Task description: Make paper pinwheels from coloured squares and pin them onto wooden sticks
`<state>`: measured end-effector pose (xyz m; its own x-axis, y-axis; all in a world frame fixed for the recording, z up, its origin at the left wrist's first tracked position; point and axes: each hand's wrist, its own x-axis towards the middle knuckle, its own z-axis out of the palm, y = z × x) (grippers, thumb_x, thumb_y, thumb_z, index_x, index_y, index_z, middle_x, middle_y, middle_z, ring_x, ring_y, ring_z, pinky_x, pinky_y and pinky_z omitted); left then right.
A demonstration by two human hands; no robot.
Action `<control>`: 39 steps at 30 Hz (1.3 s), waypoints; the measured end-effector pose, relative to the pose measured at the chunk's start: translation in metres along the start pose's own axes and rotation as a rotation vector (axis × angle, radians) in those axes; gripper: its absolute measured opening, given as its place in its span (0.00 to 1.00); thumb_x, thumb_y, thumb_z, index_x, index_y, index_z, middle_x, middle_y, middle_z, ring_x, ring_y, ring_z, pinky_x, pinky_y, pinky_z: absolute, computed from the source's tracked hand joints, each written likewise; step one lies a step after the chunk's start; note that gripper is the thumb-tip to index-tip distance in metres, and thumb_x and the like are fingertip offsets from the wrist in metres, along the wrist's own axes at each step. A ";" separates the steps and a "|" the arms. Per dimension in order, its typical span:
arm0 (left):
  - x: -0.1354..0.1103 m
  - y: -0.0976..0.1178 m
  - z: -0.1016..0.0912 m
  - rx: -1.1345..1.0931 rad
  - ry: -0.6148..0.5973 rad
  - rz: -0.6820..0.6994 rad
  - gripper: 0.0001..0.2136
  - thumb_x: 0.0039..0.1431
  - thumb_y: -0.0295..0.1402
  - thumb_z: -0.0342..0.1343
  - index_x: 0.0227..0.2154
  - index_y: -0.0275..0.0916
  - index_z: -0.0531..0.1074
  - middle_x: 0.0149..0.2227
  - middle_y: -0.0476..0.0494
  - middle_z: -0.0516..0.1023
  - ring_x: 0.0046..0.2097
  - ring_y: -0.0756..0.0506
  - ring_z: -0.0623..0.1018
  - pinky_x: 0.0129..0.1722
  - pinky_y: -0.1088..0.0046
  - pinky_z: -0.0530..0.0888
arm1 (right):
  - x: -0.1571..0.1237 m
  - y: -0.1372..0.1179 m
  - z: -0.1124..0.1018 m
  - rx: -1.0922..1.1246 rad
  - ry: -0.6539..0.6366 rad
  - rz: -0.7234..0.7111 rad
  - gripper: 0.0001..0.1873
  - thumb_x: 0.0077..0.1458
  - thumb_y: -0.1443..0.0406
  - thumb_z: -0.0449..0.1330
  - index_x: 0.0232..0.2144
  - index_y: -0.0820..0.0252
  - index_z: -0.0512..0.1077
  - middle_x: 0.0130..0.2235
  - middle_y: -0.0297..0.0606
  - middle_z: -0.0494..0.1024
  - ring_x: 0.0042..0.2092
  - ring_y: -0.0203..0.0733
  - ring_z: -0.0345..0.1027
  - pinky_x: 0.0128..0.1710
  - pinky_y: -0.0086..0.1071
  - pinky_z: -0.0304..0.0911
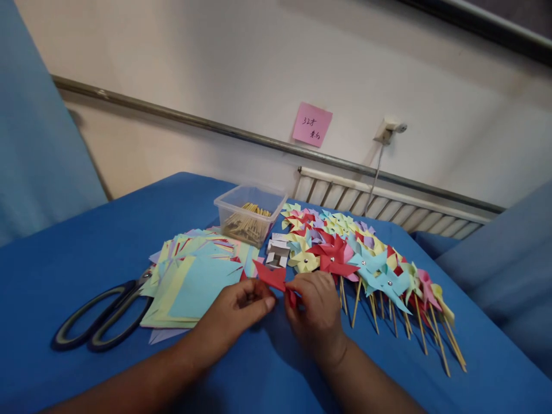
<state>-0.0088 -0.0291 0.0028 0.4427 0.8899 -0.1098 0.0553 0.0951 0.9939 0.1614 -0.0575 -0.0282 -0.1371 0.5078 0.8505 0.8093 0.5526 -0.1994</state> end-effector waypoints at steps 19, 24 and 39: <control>0.000 -0.005 -0.002 -0.529 0.031 -0.147 0.08 0.48 0.35 0.64 0.27 0.34 0.76 0.24 0.46 0.77 0.28 0.49 0.74 0.34 0.73 0.70 | -0.002 -0.018 0.006 -0.150 -0.175 -0.159 0.17 0.56 0.71 0.55 0.48 0.59 0.68 0.41 0.43 0.77 0.41 0.45 0.69 0.46 0.44 0.57; 0.004 -0.002 -0.009 -0.531 0.086 -0.102 0.07 0.47 0.34 0.64 0.25 0.34 0.76 0.23 0.46 0.77 0.28 0.48 0.75 0.32 0.74 0.70 | -0.004 -0.024 0.002 -0.071 -0.191 -0.148 0.25 0.52 0.73 0.54 0.54 0.62 0.64 0.47 0.49 0.73 0.48 0.50 0.67 0.47 0.48 0.60; 0.013 -0.012 -0.013 -0.459 0.096 -0.241 0.06 0.42 0.31 0.64 0.24 0.34 0.77 0.23 0.43 0.80 0.24 0.47 0.76 0.26 0.74 0.70 | 0.216 0.043 0.103 -0.230 -0.837 0.390 0.08 0.53 0.70 0.62 0.38 0.64 0.74 0.41 0.43 0.77 0.45 0.47 0.71 0.45 0.35 0.65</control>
<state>-0.0156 -0.0132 -0.0100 0.3810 0.8533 -0.3561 -0.2614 0.4688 0.8438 0.1073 0.1441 0.0969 -0.1260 0.9868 0.1019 0.9647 0.1458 -0.2195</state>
